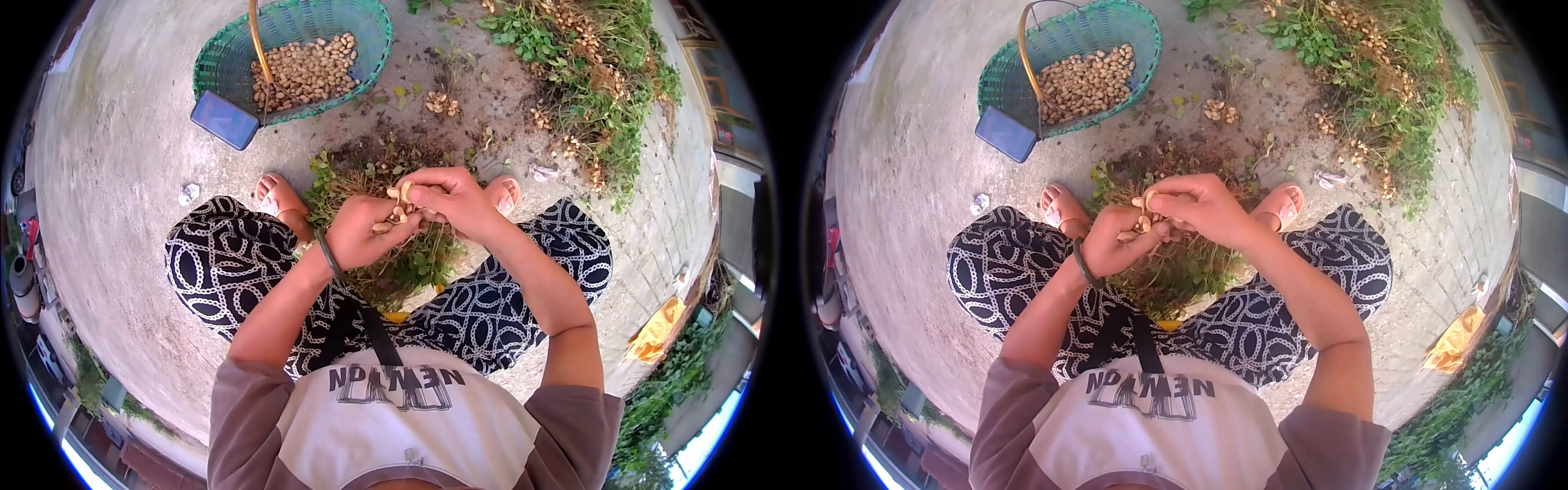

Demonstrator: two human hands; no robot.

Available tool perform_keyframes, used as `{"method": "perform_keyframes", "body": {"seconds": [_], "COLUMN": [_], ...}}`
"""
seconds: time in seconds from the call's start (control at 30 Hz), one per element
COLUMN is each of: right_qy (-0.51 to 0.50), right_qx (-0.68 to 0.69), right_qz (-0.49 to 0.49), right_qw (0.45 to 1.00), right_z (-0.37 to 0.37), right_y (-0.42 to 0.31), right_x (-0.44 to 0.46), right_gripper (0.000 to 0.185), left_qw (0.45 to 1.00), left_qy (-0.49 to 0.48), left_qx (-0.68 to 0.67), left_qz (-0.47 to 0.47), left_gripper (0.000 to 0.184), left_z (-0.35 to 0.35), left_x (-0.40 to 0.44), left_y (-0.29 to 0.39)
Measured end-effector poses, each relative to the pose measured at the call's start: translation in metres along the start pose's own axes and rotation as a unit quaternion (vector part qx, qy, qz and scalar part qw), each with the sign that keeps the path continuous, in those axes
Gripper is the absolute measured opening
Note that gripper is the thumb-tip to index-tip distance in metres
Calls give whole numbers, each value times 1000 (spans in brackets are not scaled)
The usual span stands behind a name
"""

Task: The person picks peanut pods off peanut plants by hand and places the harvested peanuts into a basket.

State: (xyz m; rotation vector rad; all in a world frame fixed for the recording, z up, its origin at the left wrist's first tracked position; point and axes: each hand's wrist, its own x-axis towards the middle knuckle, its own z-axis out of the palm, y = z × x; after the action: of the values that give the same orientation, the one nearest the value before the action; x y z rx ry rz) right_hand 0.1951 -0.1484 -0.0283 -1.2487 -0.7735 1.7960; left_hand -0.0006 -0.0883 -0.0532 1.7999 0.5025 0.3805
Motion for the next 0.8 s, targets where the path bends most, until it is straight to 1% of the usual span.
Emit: {"method": "perform_keyframes", "body": {"seconds": [0.07, 0.13, 0.17, 0.2, 0.27, 0.3, 0.33, 0.37, 0.4, 0.43, 0.53, 0.57, 0.6, 0.63, 0.67, 0.7, 0.8], "right_qy": [-3, 110, 165, 206, 287, 292, 245, 189, 128, 108, 64, 19, 46, 71, 95, 108, 102], "right_qx": [128, 7, -54, -129, -273, -172, -47, 77, 199, 236, 176, 82, -37, -155, -271, -314, -389], "right_qz": [2, -65, -99, -127, -180, -107, -100, -89, -74, -65, -22, -41, -44, -46, -48, -90, -96], "right_qw": [992, 992, 980, 962, 900, 935, 963, 975, 969, 964, 982, 996, 997, 984, 957, 939, 910], "right_z": [-3, 14, 19, 17, -2, -20, -26, -30, -31, -25, -18, -23, -17, -4, 7, 13, 19], "right_y": [15, 17, 17, 15, 7, 5, 2, -5, -9, -9, -3, 9, 6, -1, -4, 0, 0], "right_x": [3, 5, 7, 9, 16, 19, 14, 11, 11, 11, 8, 9, 6, 2, 1, 2, -1], "right_gripper": [22, 21, 21, 22, 24, 24, 24, 24, 25, 26, 27, 29, 29, 29, 30, 26, 24], "left_qw": [998, 991, 985, 985, 986, 987, 983, 978, 972, 968, 957, 956, 954, 951, 948, 945, 943], "left_qy": [57, 77, 87, 78, 55, 65, 66, 72, 81, 84, 81, 76, 72, 75, 79, 83, 83], "left_qx": [4, 86, 128, 131, 135, 125, 149, 174, 200, 221, 268, 275, 281, 290, 299, 309, 320], "left_qz": [30, 59, 74, 77, 82, 80, 87, 91, 92, 88, 77, 74, 70, 70, 68, 66, 49], "left_gripper": [19, 21, 23, 24, 25, 29, 29, 29, 29, 29, 28, 28, 28, 29, 29, 30, 33], "left_z": [0, -6, -8, -8, -7, -6, -5, -4, -5, -6, -7, -6, -6, -5, -5, -5, -5], "left_x": [3, 5, 6, 5, 3, 4, 4, 4, 4, 4, 4, 3, 3, 2, 2, 1, 2], "left_y": [8, 10, 10, 12, 15, 13, 9, 4, 0, -1, -2, -4, -5, -6, -7, -7, -6]}}
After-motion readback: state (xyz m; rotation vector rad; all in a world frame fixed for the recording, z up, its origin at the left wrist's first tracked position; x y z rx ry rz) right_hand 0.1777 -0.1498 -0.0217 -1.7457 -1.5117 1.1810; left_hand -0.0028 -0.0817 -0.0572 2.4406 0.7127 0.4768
